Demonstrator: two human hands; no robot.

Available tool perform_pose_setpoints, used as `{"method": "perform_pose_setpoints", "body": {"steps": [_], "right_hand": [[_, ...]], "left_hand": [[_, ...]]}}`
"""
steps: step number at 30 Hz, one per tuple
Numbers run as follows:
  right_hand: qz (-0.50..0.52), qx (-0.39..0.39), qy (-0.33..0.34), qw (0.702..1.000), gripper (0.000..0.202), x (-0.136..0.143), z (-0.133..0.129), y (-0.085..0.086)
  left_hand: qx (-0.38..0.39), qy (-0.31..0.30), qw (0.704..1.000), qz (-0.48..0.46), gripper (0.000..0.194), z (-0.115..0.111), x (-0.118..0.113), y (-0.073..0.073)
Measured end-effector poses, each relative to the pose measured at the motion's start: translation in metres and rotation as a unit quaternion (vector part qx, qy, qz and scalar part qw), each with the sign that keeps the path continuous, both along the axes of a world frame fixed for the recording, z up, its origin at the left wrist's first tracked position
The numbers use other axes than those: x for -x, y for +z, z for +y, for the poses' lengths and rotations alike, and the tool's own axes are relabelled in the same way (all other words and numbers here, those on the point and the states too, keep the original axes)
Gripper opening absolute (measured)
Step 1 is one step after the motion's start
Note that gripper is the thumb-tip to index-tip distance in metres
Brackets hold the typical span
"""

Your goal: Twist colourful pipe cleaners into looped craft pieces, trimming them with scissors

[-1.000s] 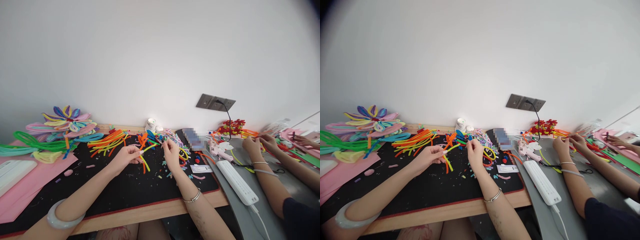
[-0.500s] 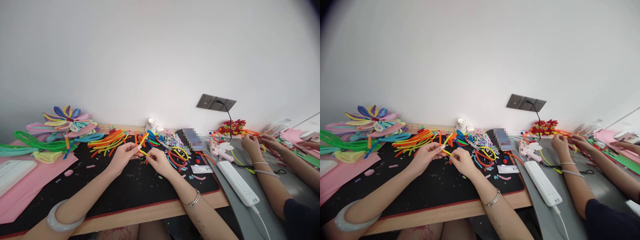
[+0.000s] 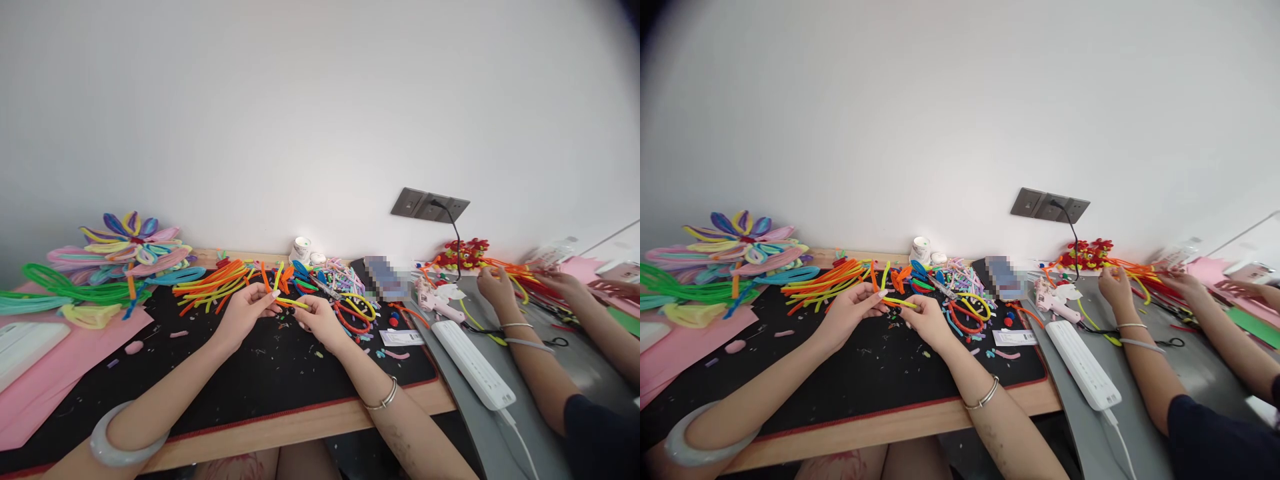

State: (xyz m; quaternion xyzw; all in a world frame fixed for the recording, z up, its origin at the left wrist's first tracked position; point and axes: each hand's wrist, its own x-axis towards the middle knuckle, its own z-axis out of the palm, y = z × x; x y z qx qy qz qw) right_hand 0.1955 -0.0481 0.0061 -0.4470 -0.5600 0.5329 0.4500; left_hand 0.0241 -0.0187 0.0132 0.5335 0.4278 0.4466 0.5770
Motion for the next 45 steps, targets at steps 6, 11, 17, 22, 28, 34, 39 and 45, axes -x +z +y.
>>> {"method": "perform_pose_setpoints", "body": {"steps": [6, 11, 17, 22, 28, 34, 39, 45], "right_hand": [[0.08, 0.022, -0.022, 0.996, 0.027, -0.001, 0.002, -0.001], [0.136, 0.026, -0.04, 0.99, 0.027, -0.002, 0.003, -0.003], [0.125, 0.014, -0.024, 0.992, 0.027, 0.001, 0.0, -0.001], [0.044, -0.027, 0.026, 0.998, 0.03, 0.007, -0.004, -0.003], [-0.001, -0.062, -0.016, 0.998, 0.03, 0.006, -0.004, -0.003], [-0.073, -0.117, -0.11, 0.984, 0.031, -0.001, -0.003, 0.006], [-0.154, -0.148, -0.172, 0.962, 0.031, -0.005, -0.004, 0.007], [-0.172, -0.16, -0.214, 0.948, 0.031, -0.016, 0.004, 0.005]], "left_hand": [[-0.021, -0.033, 0.999, 0.021, 0.033, 0.0, 0.0, -0.002], [-0.072, -0.069, 0.991, 0.089, 0.033, -0.001, 0.0, -0.004], [-0.13, -0.079, 0.979, 0.135, 0.031, -0.005, -0.001, -0.002], [-0.152, -0.091, 0.972, 0.153, 0.028, -0.007, -0.002, 0.0], [-0.138, -0.103, 0.975, 0.141, 0.03, -0.009, -0.004, 0.002], [-0.111, -0.074, 0.986, 0.098, 0.035, -0.003, -0.002, -0.003], [-0.083, -0.047, 0.992, 0.08, 0.037, 0.001, -0.001, -0.006], [-0.069, 0.041, 0.995, 0.055, 0.035, 0.01, 0.008, -0.005]]}}
